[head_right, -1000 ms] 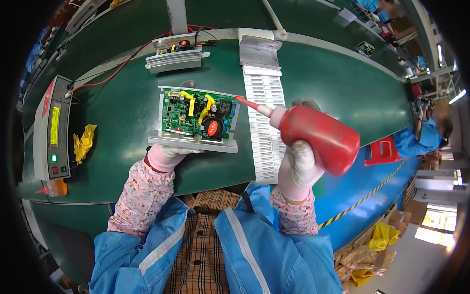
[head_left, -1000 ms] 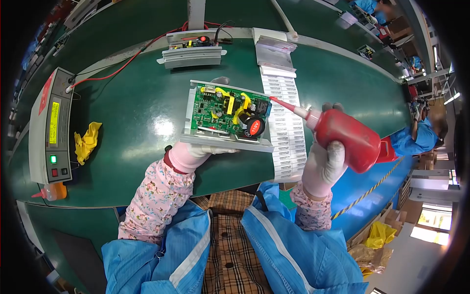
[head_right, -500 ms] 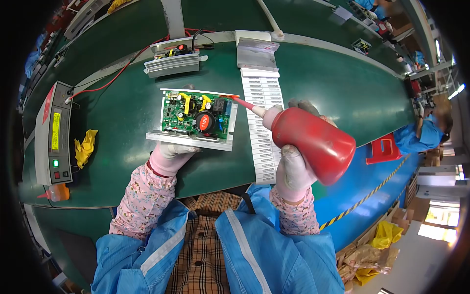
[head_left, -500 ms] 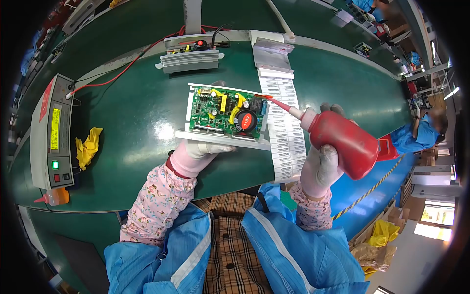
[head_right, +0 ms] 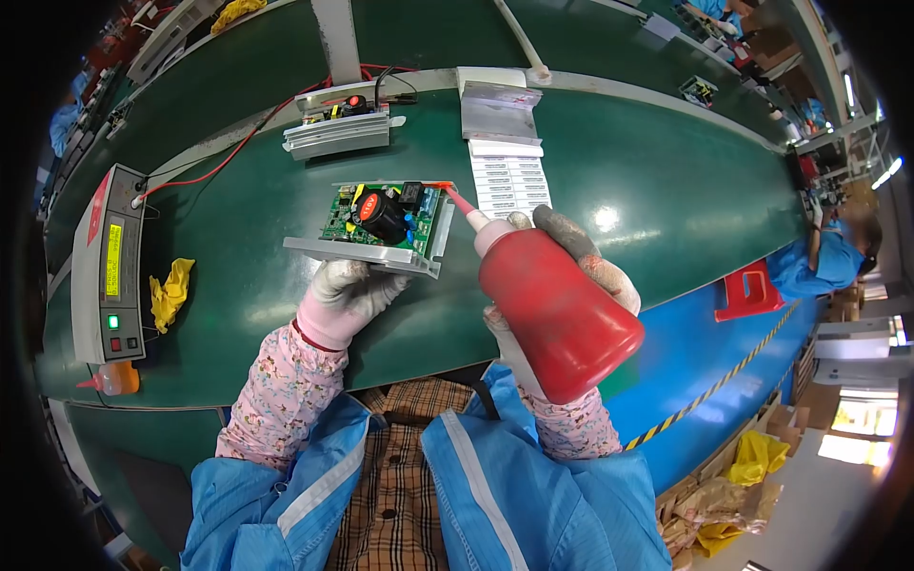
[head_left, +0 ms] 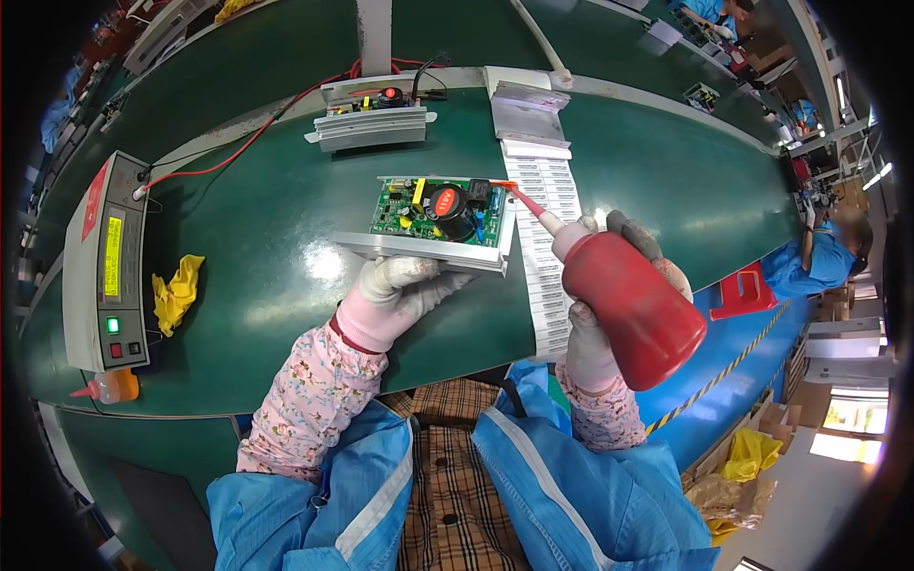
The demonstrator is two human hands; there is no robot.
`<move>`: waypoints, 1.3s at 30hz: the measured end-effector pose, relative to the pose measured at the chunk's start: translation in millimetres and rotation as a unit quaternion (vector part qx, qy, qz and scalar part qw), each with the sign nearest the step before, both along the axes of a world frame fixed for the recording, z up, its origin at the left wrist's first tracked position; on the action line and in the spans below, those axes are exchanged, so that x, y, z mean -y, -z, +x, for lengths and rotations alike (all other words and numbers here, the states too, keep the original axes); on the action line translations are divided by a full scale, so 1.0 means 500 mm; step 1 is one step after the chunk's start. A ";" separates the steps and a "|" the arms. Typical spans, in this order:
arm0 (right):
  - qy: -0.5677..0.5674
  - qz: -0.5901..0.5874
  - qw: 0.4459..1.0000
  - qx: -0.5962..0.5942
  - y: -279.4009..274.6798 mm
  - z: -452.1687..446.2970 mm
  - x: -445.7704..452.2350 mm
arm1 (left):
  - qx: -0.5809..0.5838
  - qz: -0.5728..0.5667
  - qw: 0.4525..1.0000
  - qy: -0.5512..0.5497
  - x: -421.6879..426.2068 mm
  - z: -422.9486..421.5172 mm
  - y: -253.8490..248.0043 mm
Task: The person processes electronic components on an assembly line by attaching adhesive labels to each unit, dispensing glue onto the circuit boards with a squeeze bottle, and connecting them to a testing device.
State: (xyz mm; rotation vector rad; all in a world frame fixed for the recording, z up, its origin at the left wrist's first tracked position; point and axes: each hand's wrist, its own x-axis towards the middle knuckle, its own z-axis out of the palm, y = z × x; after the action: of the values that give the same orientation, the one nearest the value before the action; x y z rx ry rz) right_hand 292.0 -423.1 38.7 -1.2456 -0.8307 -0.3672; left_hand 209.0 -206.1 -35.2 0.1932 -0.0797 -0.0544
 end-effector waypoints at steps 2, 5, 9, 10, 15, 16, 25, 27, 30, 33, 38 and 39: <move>0.002 0.001 1.000 0.001 0.000 0.002 0.000 | 0.001 -0.009 1.000 -0.001 0.002 0.000 0.004; -0.011 0.007 1.000 0.014 -0.005 0.003 -0.006 | -0.008 -0.002 1.000 0.001 -0.004 -0.001 0.009; 0.100 -0.068 0.993 -0.015 0.014 0.021 0.025 | -0.051 0.049 0.997 -0.004 -0.020 -0.010 0.011; 0.159 -0.106 0.981 -0.031 0.020 0.030 0.043 | -0.071 0.074 0.995 -0.006 -0.023 -0.012 0.011; 0.012 0.160 0.936 -0.314 -0.007 0.109 0.104 | 0.034 0.109 0.993 0.019 -0.019 0.021 0.032; -0.056 0.260 0.880 -0.393 -0.010 0.115 0.107 | 0.075 0.115 0.990 0.029 -0.020 0.028 0.036; -0.178 0.050 0.917 -0.355 -0.038 0.075 0.049 | -0.002 -0.082 0.985 0.152 -0.059 0.057 0.058; -0.168 0.011 0.924 -0.342 -0.038 0.076 0.045 | -0.005 -0.082 0.985 0.154 -0.056 0.053 0.056; -0.170 -0.035 0.932 -0.319 -0.040 0.075 0.041 | -0.072 -0.102 0.984 0.125 -0.039 0.049 0.017; -0.172 -0.070 0.937 -0.295 -0.047 0.077 0.038 | -0.099 -0.093 0.984 0.115 -0.037 0.040 0.009; -0.166 -0.121 0.947 -0.249 -0.057 0.083 0.045 | -0.116 -0.015 0.986 0.115 -0.037 0.010 0.005; -0.159 -0.114 0.948 -0.252 -0.059 0.085 0.047 | -0.119 0.000 0.986 0.115 -0.038 0.012 0.003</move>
State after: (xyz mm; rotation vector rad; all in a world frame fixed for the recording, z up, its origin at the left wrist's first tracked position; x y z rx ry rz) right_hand 334.3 -446.5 68.2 -1.3128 -0.6226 0.3117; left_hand 214.8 -187.1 -37.0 0.1763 0.1364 -0.3073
